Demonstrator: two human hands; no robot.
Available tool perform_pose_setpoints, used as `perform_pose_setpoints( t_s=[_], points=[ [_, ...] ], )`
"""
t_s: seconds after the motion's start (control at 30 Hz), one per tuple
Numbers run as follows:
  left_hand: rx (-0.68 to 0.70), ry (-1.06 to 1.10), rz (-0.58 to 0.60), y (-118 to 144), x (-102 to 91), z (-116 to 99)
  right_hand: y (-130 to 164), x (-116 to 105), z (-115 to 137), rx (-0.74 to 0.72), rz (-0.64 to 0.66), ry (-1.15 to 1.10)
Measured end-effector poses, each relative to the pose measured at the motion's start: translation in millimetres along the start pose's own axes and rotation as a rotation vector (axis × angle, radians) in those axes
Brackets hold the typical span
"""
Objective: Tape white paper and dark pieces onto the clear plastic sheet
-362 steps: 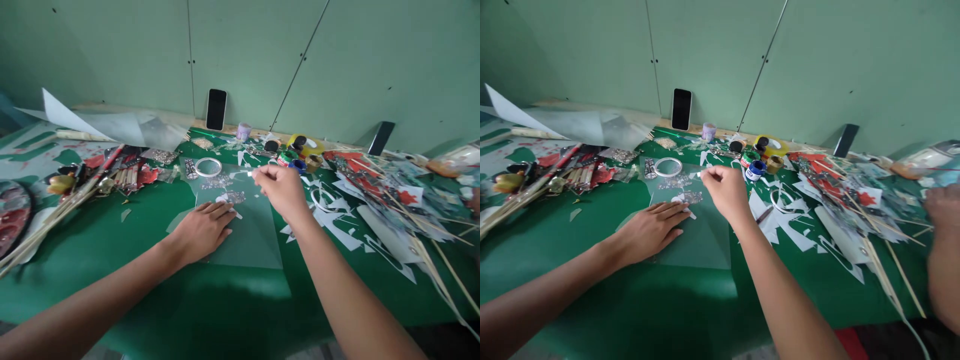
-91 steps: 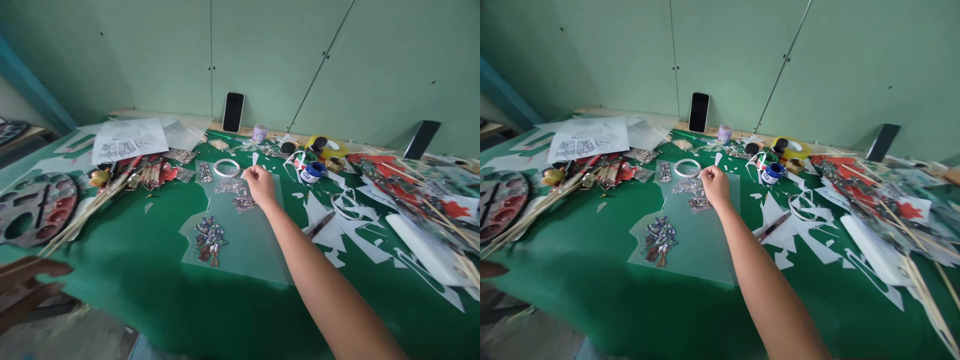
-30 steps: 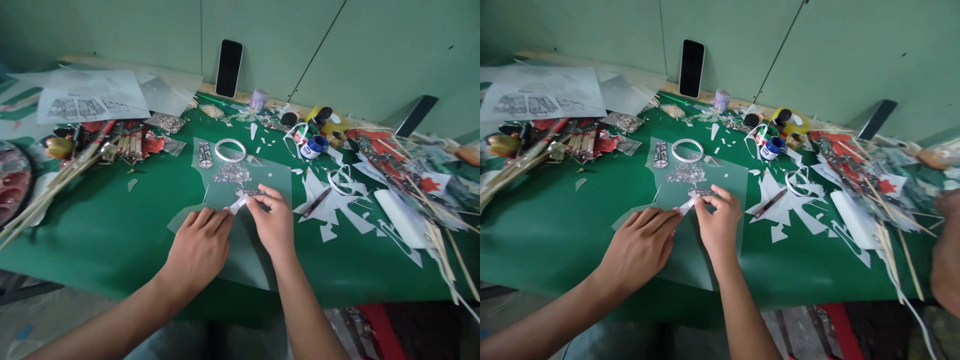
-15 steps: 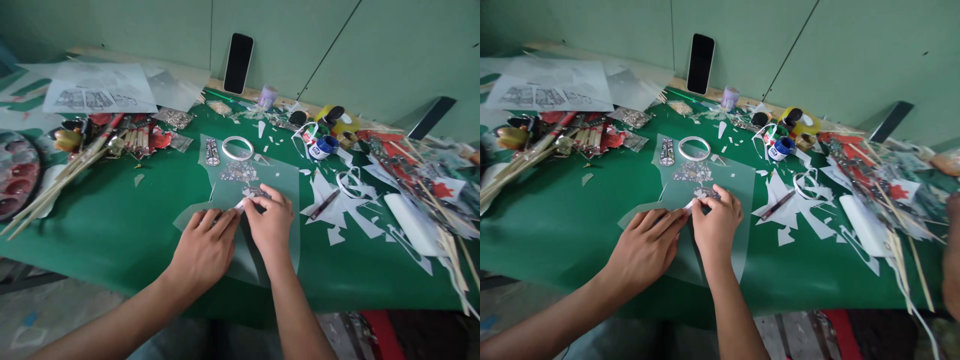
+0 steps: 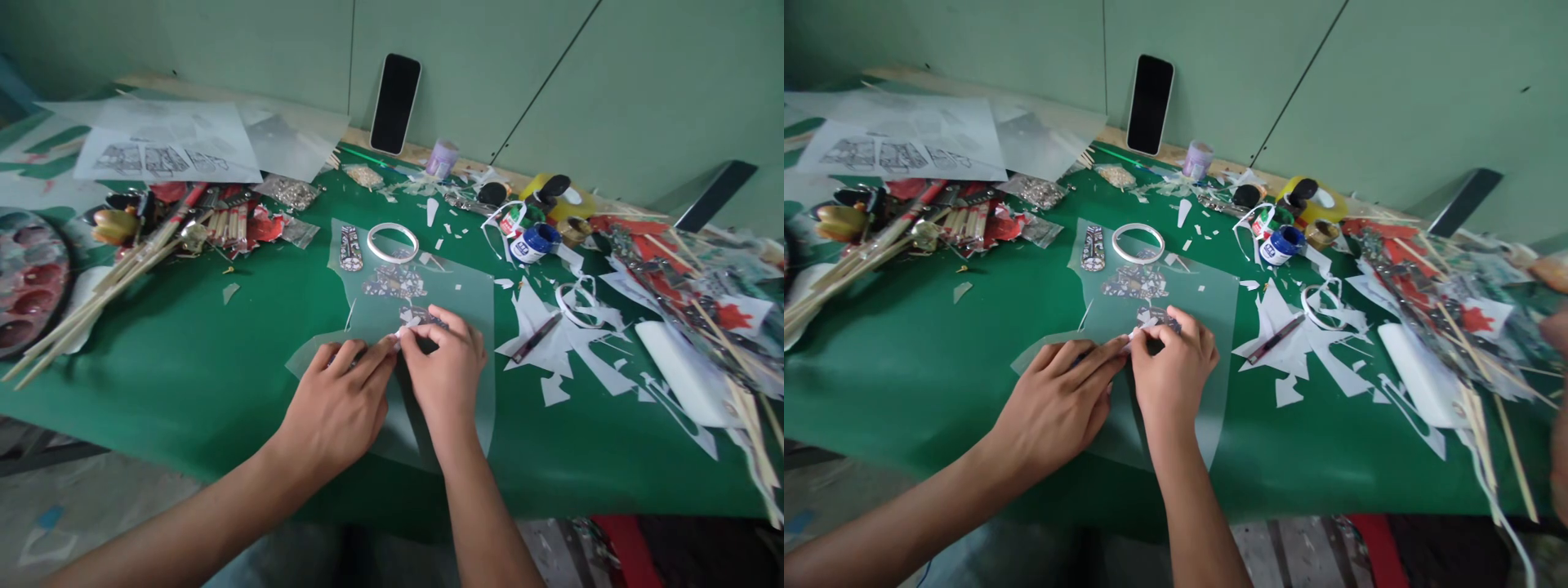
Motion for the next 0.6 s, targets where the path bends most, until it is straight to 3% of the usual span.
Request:
perform_pose_setpoints(
  t_s=[0.17, 0.47, 0.6],
  points=[
    [0.014, -0.01, 0.059, -5.0, 2.6, -0.7, -0.4, 1.5, 0.1, -0.013, 0.015, 0.016],
    [0.023, -0.041, 0.063, -5.1, 2.7, -2.6, -8.3, 0.7, -9.6, 0.024, 0.059, 0.075],
    [0.006, 0.05, 0.107, -14.0, 1.2, 5.3, -10.5, 1.4, -11.0, 0.017, 0.068, 0.075]
  ],
)
Point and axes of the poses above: each hand's wrist, its own y-axis away from the middle knuckle, its own x-axis out of the palm, z = x × y, the point moved 10 cm from there along -y, towards the middle knuckle, and after that the axes turned 14 degrees about -x, right-handed, at the moved point
